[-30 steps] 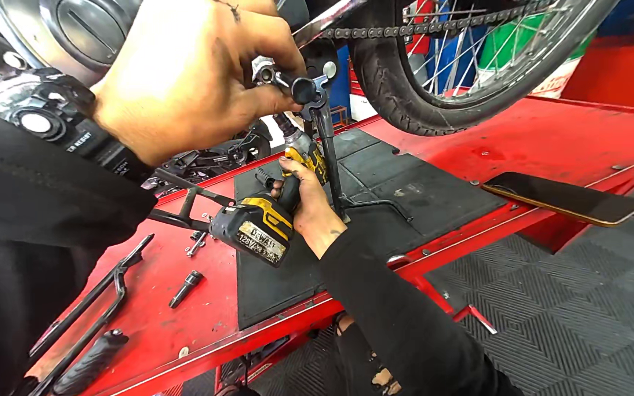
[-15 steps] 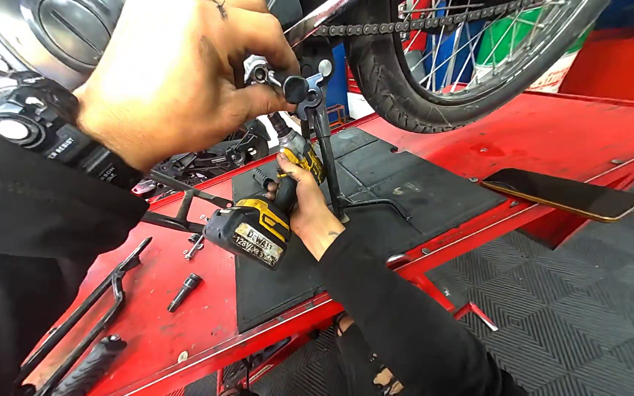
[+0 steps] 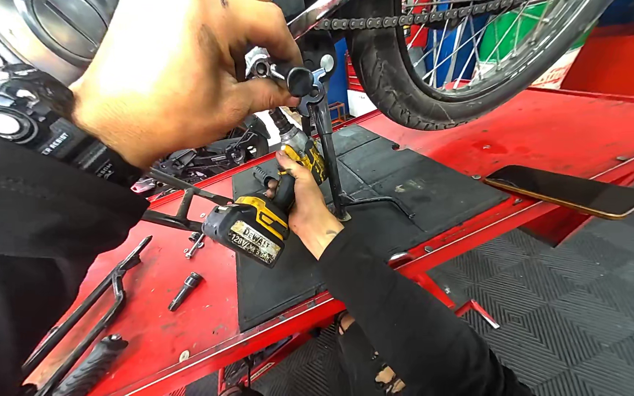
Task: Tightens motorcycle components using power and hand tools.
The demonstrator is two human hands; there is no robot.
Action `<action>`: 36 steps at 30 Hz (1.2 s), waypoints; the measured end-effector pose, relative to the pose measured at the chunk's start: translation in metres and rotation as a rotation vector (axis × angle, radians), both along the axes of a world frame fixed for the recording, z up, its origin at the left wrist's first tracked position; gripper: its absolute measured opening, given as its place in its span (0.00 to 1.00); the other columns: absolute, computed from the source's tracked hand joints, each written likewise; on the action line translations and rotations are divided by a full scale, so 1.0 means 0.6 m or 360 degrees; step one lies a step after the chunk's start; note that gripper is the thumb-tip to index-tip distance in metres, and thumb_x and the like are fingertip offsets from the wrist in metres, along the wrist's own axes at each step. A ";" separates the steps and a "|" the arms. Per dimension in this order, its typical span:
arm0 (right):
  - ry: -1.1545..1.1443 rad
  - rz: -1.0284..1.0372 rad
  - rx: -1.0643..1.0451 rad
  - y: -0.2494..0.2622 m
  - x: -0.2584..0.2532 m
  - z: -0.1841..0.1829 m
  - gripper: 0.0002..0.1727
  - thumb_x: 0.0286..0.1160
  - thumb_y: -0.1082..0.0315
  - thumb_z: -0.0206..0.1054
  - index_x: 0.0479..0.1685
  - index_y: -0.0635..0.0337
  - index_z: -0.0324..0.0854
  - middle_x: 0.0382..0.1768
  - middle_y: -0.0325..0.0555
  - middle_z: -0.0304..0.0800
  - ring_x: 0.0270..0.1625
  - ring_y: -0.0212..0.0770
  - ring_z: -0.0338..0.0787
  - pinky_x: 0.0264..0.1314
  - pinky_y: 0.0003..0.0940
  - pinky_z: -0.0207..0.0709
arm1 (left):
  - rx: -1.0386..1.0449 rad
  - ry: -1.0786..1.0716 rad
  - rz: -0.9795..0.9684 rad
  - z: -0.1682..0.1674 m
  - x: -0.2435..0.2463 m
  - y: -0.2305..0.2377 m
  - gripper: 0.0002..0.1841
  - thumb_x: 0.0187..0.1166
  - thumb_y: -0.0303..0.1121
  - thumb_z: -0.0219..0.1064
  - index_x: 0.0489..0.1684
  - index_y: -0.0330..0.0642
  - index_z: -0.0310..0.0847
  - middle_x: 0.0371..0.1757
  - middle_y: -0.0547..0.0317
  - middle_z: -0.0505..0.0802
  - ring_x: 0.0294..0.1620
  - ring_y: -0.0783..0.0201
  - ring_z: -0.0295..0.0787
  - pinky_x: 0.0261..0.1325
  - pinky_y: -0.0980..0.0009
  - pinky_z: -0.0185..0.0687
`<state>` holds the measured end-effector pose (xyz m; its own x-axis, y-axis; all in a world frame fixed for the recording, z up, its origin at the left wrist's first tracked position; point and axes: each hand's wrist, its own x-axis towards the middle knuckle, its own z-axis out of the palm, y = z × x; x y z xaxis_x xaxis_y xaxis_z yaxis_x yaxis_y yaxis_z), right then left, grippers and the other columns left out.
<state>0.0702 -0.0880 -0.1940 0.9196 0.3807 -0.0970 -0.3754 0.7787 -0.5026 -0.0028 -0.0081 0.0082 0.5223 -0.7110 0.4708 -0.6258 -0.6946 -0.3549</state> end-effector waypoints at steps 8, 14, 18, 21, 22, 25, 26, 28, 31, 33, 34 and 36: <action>-0.0064 -0.0047 -0.0066 0.005 0.002 0.003 0.12 0.72 0.57 0.69 0.46 0.54 0.78 0.24 0.42 0.79 0.20 0.37 0.82 0.24 0.34 0.83 | 0.0105 -0.0142 -0.0051 0.002 -0.009 -0.008 0.16 0.80 0.55 0.66 0.53 0.60 0.91 0.52 0.63 0.91 0.47 0.66 0.86 0.49 0.56 0.78; -0.0038 -0.0021 -0.0047 0.003 0.004 0.005 0.20 0.70 0.51 0.75 0.51 0.54 0.78 0.25 0.43 0.80 0.20 0.38 0.83 0.24 0.34 0.84 | 0.0073 -0.0078 -0.0068 0.003 -0.004 -0.005 0.16 0.80 0.54 0.66 0.54 0.59 0.90 0.51 0.65 0.90 0.41 0.70 0.83 0.44 0.60 0.77; -0.0067 -0.0052 -0.0089 0.004 0.003 0.004 0.14 0.72 0.57 0.71 0.47 0.54 0.79 0.25 0.42 0.80 0.20 0.37 0.83 0.24 0.33 0.83 | 0.0015 -0.0022 -0.0053 0.001 0.000 0.000 0.16 0.80 0.54 0.67 0.56 0.61 0.90 0.53 0.66 0.92 0.45 0.70 0.87 0.48 0.59 0.82; -0.0071 -0.0052 -0.0085 0.008 0.006 0.002 0.13 0.72 0.57 0.69 0.46 0.55 0.79 0.24 0.42 0.80 0.20 0.37 0.82 0.25 0.34 0.83 | 0.0024 -0.0045 -0.0063 0.001 0.002 0.000 0.16 0.80 0.54 0.67 0.55 0.60 0.90 0.52 0.65 0.92 0.46 0.70 0.87 0.49 0.58 0.82; -0.0063 -0.0043 -0.0066 0.008 0.007 0.002 0.15 0.72 0.56 0.71 0.47 0.55 0.79 0.25 0.42 0.80 0.20 0.38 0.83 0.25 0.34 0.84 | 0.0030 -0.0054 -0.0070 0.001 0.003 0.000 0.16 0.80 0.54 0.67 0.55 0.60 0.90 0.52 0.65 0.92 0.45 0.69 0.87 0.48 0.58 0.82; -0.0061 -0.0010 -0.0006 0.006 0.010 0.001 0.22 0.69 0.50 0.76 0.52 0.54 0.79 0.26 0.43 0.80 0.21 0.38 0.83 0.25 0.33 0.84 | 0.0041 -0.0055 -0.0065 0.001 0.001 0.000 0.16 0.80 0.54 0.67 0.55 0.60 0.90 0.50 0.65 0.92 0.43 0.69 0.86 0.46 0.58 0.81; -0.0063 -0.0007 0.0004 0.005 0.010 0.001 0.23 0.69 0.49 0.77 0.53 0.54 0.80 0.26 0.43 0.81 0.22 0.38 0.84 0.25 0.33 0.85 | 0.0049 -0.0058 -0.0062 0.002 0.000 0.000 0.16 0.80 0.54 0.67 0.55 0.60 0.90 0.50 0.65 0.91 0.43 0.69 0.86 0.46 0.58 0.81; -0.0068 -0.0012 0.0012 0.006 0.011 0.000 0.22 0.69 0.50 0.76 0.53 0.54 0.80 0.26 0.43 0.81 0.22 0.38 0.84 0.26 0.33 0.85 | 0.0067 -0.0080 -0.0073 0.002 0.001 0.000 0.16 0.80 0.54 0.67 0.55 0.60 0.90 0.51 0.64 0.91 0.43 0.68 0.85 0.46 0.58 0.79; -0.0079 -0.0038 -0.0040 0.009 0.012 -0.003 0.18 0.71 0.53 0.74 0.49 0.55 0.80 0.25 0.42 0.81 0.22 0.38 0.84 0.26 0.33 0.85 | 0.0083 -0.0102 -0.0081 0.002 -0.001 -0.003 0.16 0.80 0.54 0.67 0.55 0.60 0.90 0.51 0.65 0.90 0.44 0.69 0.85 0.47 0.58 0.79; -0.0084 -0.0066 -0.0087 0.011 0.010 -0.002 0.14 0.73 0.56 0.71 0.47 0.55 0.81 0.25 0.42 0.80 0.22 0.37 0.84 0.27 0.33 0.84 | 0.0079 -0.0104 -0.0060 0.001 -0.004 -0.004 0.16 0.80 0.54 0.67 0.55 0.60 0.90 0.51 0.65 0.91 0.43 0.69 0.85 0.46 0.59 0.79; -0.0079 -0.0073 -0.0094 0.013 0.010 -0.002 0.13 0.73 0.56 0.70 0.45 0.54 0.81 0.24 0.41 0.80 0.22 0.37 0.83 0.27 0.33 0.84 | 0.0076 -0.0100 -0.0054 0.001 -0.004 -0.004 0.16 0.80 0.54 0.66 0.55 0.60 0.90 0.51 0.65 0.91 0.43 0.69 0.85 0.45 0.59 0.79; -0.0068 -0.0076 -0.0068 0.016 0.012 -0.002 0.13 0.72 0.56 0.70 0.44 0.55 0.79 0.24 0.42 0.80 0.21 0.37 0.83 0.26 0.34 0.84 | 0.0064 -0.0078 -0.0075 0.002 -0.001 -0.002 0.16 0.80 0.53 0.67 0.55 0.59 0.90 0.51 0.65 0.91 0.44 0.69 0.86 0.46 0.59 0.80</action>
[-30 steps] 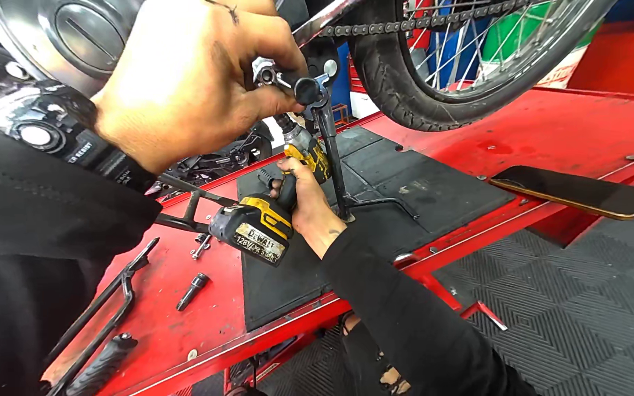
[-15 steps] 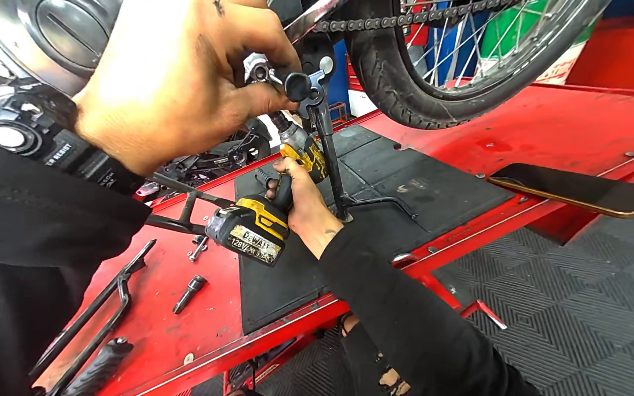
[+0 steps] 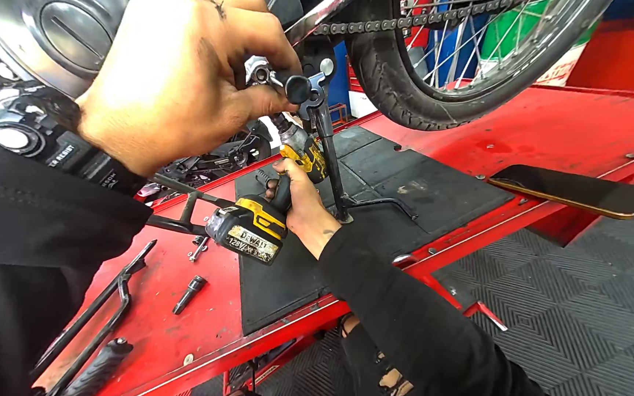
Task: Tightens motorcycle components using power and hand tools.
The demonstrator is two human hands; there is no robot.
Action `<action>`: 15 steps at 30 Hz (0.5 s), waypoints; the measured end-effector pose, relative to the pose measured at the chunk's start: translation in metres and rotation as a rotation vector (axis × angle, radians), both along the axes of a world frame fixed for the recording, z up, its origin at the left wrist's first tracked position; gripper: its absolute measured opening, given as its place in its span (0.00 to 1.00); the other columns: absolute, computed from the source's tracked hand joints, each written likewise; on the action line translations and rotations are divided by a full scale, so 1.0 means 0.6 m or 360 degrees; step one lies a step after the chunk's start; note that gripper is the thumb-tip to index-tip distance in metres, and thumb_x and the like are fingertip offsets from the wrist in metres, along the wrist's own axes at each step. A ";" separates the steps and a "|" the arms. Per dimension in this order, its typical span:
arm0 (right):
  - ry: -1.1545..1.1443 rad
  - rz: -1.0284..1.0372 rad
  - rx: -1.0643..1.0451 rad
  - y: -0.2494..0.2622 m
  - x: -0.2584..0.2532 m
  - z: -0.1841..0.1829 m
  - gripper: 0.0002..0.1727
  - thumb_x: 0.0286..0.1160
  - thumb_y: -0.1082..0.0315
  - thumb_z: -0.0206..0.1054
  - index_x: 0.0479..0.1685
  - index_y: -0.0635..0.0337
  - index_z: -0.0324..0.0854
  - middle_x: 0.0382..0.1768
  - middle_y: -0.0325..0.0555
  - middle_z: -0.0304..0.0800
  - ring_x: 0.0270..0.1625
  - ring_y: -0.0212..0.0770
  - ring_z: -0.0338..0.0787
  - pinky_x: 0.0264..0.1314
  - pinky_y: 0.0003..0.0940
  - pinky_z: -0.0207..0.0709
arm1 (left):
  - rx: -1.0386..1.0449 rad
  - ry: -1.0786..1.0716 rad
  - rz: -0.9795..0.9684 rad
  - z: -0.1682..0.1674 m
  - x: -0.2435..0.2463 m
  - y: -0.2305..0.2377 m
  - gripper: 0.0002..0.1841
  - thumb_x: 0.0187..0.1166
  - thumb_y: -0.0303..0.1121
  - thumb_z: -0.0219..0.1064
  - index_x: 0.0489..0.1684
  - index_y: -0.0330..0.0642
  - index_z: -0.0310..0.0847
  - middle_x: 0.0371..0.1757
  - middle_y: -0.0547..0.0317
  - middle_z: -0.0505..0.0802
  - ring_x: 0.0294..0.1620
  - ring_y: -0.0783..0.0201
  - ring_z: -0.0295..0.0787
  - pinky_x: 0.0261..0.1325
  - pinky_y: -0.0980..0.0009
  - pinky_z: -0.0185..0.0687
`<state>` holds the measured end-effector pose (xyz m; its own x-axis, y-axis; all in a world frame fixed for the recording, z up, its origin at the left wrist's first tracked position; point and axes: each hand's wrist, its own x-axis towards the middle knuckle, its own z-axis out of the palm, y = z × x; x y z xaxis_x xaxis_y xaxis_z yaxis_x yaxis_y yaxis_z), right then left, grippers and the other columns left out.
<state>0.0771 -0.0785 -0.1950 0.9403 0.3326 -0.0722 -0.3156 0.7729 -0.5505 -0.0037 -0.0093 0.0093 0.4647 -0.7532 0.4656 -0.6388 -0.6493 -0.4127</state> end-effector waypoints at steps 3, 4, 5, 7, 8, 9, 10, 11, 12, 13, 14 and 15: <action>-0.0012 0.0030 0.0070 0.003 0.004 -0.004 0.22 0.71 0.50 0.75 0.52 0.56 0.79 0.25 0.43 0.81 0.23 0.38 0.84 0.28 0.35 0.85 | -0.0019 0.0038 -0.0010 0.001 0.006 0.003 0.16 0.80 0.54 0.68 0.55 0.60 0.90 0.51 0.65 0.91 0.47 0.69 0.87 0.49 0.58 0.82; -0.0022 0.0039 0.0085 0.002 0.004 -0.005 0.24 0.70 0.48 0.76 0.54 0.56 0.79 0.27 0.43 0.82 0.23 0.38 0.84 0.29 0.36 0.86 | -0.0030 0.0050 -0.0011 0.000 0.007 0.004 0.16 0.79 0.54 0.68 0.55 0.60 0.90 0.51 0.65 0.91 0.46 0.69 0.87 0.48 0.58 0.82; -0.0034 0.0043 0.0095 0.003 0.003 -0.007 0.25 0.71 0.46 0.76 0.55 0.55 0.79 0.27 0.43 0.82 0.23 0.38 0.85 0.29 0.36 0.86 | -0.0039 0.0061 -0.0018 0.000 0.008 0.005 0.16 0.79 0.54 0.67 0.55 0.60 0.90 0.50 0.65 0.92 0.44 0.69 0.87 0.47 0.58 0.82; -0.0020 0.0024 0.0105 0.008 0.005 -0.014 0.24 0.69 0.47 0.76 0.51 0.56 0.80 0.26 0.42 0.82 0.23 0.38 0.85 0.29 0.35 0.86 | -0.0060 0.0072 0.0002 -0.001 0.008 0.006 0.17 0.79 0.56 0.67 0.56 0.61 0.90 0.50 0.66 0.92 0.42 0.70 0.87 0.45 0.59 0.83; 0.0017 -0.0002 0.0096 0.011 0.005 -0.019 0.23 0.68 0.47 0.77 0.49 0.56 0.79 0.26 0.42 0.82 0.23 0.38 0.84 0.28 0.35 0.85 | -0.0064 0.0074 0.0018 -0.002 0.007 0.006 0.17 0.80 0.56 0.67 0.56 0.62 0.90 0.50 0.66 0.92 0.41 0.70 0.87 0.44 0.58 0.83; 0.0070 -0.0035 0.0075 0.014 0.004 -0.023 0.23 0.67 0.48 0.78 0.46 0.56 0.79 0.26 0.42 0.81 0.22 0.38 0.84 0.27 0.35 0.85 | -0.0061 0.0071 0.0026 -0.002 0.006 0.005 0.17 0.80 0.56 0.66 0.56 0.62 0.89 0.50 0.66 0.92 0.41 0.70 0.86 0.44 0.58 0.82; 0.0129 -0.0061 0.0050 0.016 0.001 -0.027 0.22 0.67 0.48 0.78 0.45 0.56 0.79 0.26 0.41 0.80 0.22 0.38 0.83 0.26 0.35 0.84 | -0.0058 0.0059 0.0018 -0.001 0.005 0.004 0.16 0.80 0.55 0.66 0.56 0.62 0.90 0.49 0.65 0.92 0.41 0.69 0.86 0.43 0.58 0.81; 0.0182 -0.0071 0.0034 0.016 -0.003 -0.029 0.21 0.67 0.49 0.77 0.44 0.56 0.79 0.26 0.41 0.80 0.22 0.37 0.83 0.26 0.34 0.84 | -0.0050 0.0045 0.0008 -0.002 0.004 0.003 0.16 0.79 0.55 0.66 0.55 0.61 0.90 0.49 0.65 0.91 0.40 0.69 0.85 0.42 0.58 0.80; 0.0208 -0.0066 0.0032 0.015 -0.007 -0.031 0.21 0.68 0.49 0.77 0.46 0.55 0.79 0.27 0.42 0.80 0.22 0.38 0.83 0.27 0.34 0.84 | -0.0039 0.0030 0.0001 -0.002 0.004 0.002 0.16 0.80 0.55 0.66 0.55 0.61 0.90 0.49 0.64 0.91 0.40 0.68 0.85 0.42 0.58 0.79; 0.0211 -0.0053 0.0039 0.013 -0.011 -0.031 0.21 0.69 0.49 0.76 0.48 0.55 0.79 0.27 0.42 0.80 0.23 0.37 0.83 0.27 0.33 0.83 | -0.0020 0.0013 -0.0008 -0.002 0.003 0.001 0.16 0.80 0.55 0.66 0.54 0.61 0.90 0.50 0.64 0.91 0.40 0.69 0.85 0.43 0.58 0.79; 0.0199 -0.0034 0.0049 0.012 -0.016 -0.030 0.21 0.69 0.50 0.76 0.49 0.54 0.79 0.27 0.41 0.80 0.22 0.37 0.83 0.27 0.33 0.83 | 0.0004 -0.0003 -0.0018 -0.002 0.002 -0.001 0.16 0.80 0.55 0.66 0.54 0.60 0.90 0.51 0.64 0.91 0.43 0.68 0.85 0.45 0.58 0.79; 0.0185 -0.0018 0.0058 0.012 -0.020 -0.029 0.20 0.69 0.50 0.75 0.49 0.54 0.79 0.26 0.41 0.80 0.22 0.37 0.83 0.26 0.33 0.84 | 0.0031 -0.0017 -0.0015 -0.001 -0.001 -0.002 0.17 0.80 0.55 0.66 0.55 0.60 0.90 0.53 0.62 0.91 0.47 0.66 0.86 0.49 0.55 0.79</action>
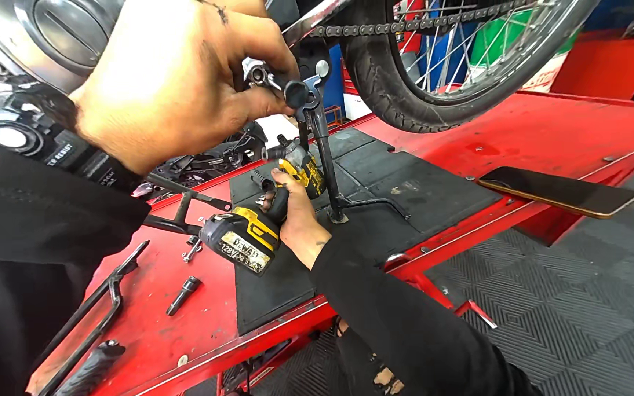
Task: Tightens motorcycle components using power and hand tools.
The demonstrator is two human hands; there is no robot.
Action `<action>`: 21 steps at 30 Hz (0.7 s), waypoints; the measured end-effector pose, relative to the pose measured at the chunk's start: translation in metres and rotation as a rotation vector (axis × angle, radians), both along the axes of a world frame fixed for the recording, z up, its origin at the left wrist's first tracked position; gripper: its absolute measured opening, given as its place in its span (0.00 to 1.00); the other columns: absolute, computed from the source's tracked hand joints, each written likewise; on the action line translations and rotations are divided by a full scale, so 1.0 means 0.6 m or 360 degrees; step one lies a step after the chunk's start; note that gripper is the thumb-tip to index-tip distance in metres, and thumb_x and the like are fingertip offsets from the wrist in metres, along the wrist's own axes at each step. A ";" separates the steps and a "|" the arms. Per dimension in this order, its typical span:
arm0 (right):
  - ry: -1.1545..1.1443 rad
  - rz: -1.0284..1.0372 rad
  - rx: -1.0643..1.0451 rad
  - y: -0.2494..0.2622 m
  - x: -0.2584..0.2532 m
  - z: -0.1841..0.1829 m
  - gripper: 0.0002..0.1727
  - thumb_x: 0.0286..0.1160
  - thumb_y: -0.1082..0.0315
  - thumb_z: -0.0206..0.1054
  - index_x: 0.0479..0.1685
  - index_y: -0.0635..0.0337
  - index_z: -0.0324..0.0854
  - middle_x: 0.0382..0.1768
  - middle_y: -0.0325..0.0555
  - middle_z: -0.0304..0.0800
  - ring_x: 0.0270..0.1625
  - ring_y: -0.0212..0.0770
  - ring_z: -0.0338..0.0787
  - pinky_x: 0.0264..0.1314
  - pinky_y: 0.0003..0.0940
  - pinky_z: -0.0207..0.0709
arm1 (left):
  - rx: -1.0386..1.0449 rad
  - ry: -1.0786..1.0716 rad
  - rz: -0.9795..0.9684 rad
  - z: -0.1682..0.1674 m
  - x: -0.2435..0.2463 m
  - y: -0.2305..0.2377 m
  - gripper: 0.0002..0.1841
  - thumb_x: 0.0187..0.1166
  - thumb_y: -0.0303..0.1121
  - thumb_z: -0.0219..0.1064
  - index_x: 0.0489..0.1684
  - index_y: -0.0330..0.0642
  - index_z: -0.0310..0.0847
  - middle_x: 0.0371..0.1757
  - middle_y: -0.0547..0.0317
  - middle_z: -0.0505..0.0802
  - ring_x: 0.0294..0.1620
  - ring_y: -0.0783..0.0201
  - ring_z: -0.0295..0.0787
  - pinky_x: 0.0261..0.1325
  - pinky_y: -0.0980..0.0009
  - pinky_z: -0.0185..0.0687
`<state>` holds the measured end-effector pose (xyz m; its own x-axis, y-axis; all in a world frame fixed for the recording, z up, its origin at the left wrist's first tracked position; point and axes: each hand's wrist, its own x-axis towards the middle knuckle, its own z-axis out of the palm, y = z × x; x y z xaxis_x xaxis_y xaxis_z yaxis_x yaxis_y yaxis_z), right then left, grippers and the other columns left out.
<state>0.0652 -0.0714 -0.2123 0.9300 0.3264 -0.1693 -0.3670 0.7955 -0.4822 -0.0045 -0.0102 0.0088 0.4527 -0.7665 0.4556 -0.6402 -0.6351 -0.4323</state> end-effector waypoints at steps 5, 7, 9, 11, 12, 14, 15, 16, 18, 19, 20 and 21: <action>-0.0048 0.0088 0.0004 0.001 -0.021 -0.005 0.21 0.69 0.48 0.76 0.44 0.55 0.80 0.24 0.42 0.81 0.22 0.38 0.84 0.29 0.35 0.85 | 0.0047 -0.0040 0.0008 -0.002 -0.002 -0.001 0.17 0.79 0.56 0.66 0.54 0.61 0.90 0.55 0.61 0.91 0.49 0.64 0.86 0.50 0.53 0.78; -0.0046 0.0091 0.0023 0.001 -0.032 -0.006 0.20 0.70 0.48 0.75 0.45 0.54 0.80 0.24 0.40 0.80 0.23 0.37 0.84 0.30 0.35 0.85 | 0.0063 -0.0047 0.0007 0.001 -0.003 -0.003 0.16 0.79 0.55 0.66 0.54 0.60 0.91 0.54 0.61 0.91 0.50 0.63 0.87 0.52 0.53 0.78; -0.0044 0.0079 0.0043 0.001 -0.037 -0.006 0.18 0.72 0.49 0.74 0.46 0.53 0.80 0.24 0.40 0.80 0.23 0.37 0.83 0.29 0.34 0.85 | 0.0077 -0.0056 0.0013 0.002 -0.006 -0.004 0.16 0.80 0.54 0.65 0.54 0.59 0.91 0.53 0.60 0.91 0.48 0.62 0.87 0.50 0.52 0.78; -0.0054 0.0068 0.0038 -0.002 -0.033 -0.004 0.18 0.71 0.50 0.74 0.47 0.53 0.80 0.25 0.41 0.81 0.22 0.38 0.84 0.28 0.34 0.85 | 0.0064 -0.0045 0.0042 0.001 -0.007 -0.006 0.16 0.81 0.53 0.64 0.55 0.59 0.90 0.52 0.61 0.92 0.44 0.63 0.87 0.45 0.52 0.78; -0.0084 0.0062 0.0031 -0.004 -0.027 0.000 0.18 0.71 0.50 0.74 0.46 0.54 0.79 0.24 0.41 0.81 0.22 0.38 0.84 0.27 0.34 0.85 | 0.0048 -0.0037 0.0061 0.001 -0.006 -0.006 0.16 0.82 0.54 0.63 0.56 0.60 0.90 0.51 0.62 0.92 0.42 0.64 0.87 0.43 0.53 0.78; -0.0168 0.0061 0.0034 -0.006 -0.014 0.010 0.18 0.70 0.51 0.74 0.45 0.54 0.79 0.23 0.41 0.81 0.21 0.38 0.84 0.26 0.35 0.85 | 0.0035 -0.0039 0.0088 0.001 -0.006 -0.007 0.17 0.82 0.55 0.63 0.56 0.60 0.90 0.50 0.63 0.92 0.41 0.64 0.86 0.42 0.53 0.77; -0.0196 0.0061 0.0040 -0.006 -0.009 0.017 0.17 0.70 0.52 0.74 0.46 0.54 0.79 0.23 0.41 0.80 0.21 0.37 0.84 0.25 0.34 0.85 | 0.0028 -0.0041 0.0092 0.001 -0.006 -0.007 0.17 0.81 0.55 0.63 0.56 0.60 0.90 0.50 0.63 0.91 0.40 0.64 0.85 0.42 0.54 0.77; -0.0211 0.0060 0.0043 -0.005 -0.005 0.024 0.17 0.71 0.53 0.73 0.48 0.53 0.79 0.24 0.41 0.79 0.20 0.37 0.83 0.25 0.34 0.84 | 0.0017 -0.0038 0.0085 0.001 -0.006 -0.007 0.17 0.81 0.55 0.64 0.55 0.60 0.90 0.49 0.63 0.91 0.39 0.65 0.84 0.41 0.55 0.76; -0.0232 0.0052 0.0061 0.000 0.001 0.038 0.16 0.72 0.54 0.71 0.50 0.53 0.80 0.23 0.40 0.78 0.19 0.36 0.82 0.24 0.33 0.83 | 0.0000 -0.0029 0.0084 0.001 -0.006 -0.007 0.16 0.80 0.55 0.65 0.54 0.60 0.90 0.49 0.64 0.91 0.38 0.67 0.84 0.41 0.55 0.77; -0.0235 0.0045 0.0074 0.002 0.004 0.045 0.16 0.73 0.54 0.71 0.51 0.53 0.80 0.22 0.40 0.78 0.19 0.36 0.81 0.23 0.32 0.83 | -0.0012 -0.0023 0.0091 0.000 -0.007 -0.006 0.17 0.80 0.55 0.65 0.55 0.60 0.90 0.49 0.64 0.91 0.38 0.67 0.84 0.41 0.56 0.77; -0.0247 0.0040 0.0084 0.004 0.006 0.051 0.15 0.74 0.53 0.70 0.49 0.53 0.78 0.22 0.40 0.78 0.19 0.36 0.81 0.23 0.32 0.83 | -0.0027 -0.0013 0.0108 0.000 -0.008 -0.007 0.17 0.80 0.56 0.66 0.55 0.60 0.90 0.49 0.65 0.91 0.37 0.68 0.84 0.41 0.56 0.78; -0.0257 0.0036 0.0094 0.003 0.006 0.054 0.14 0.75 0.54 0.70 0.47 0.52 0.78 0.22 0.40 0.78 0.19 0.35 0.81 0.23 0.31 0.82 | -0.0048 -0.0005 0.0129 -0.001 -0.009 -0.007 0.17 0.79 0.56 0.66 0.55 0.61 0.90 0.47 0.67 0.91 0.37 0.69 0.84 0.41 0.57 0.78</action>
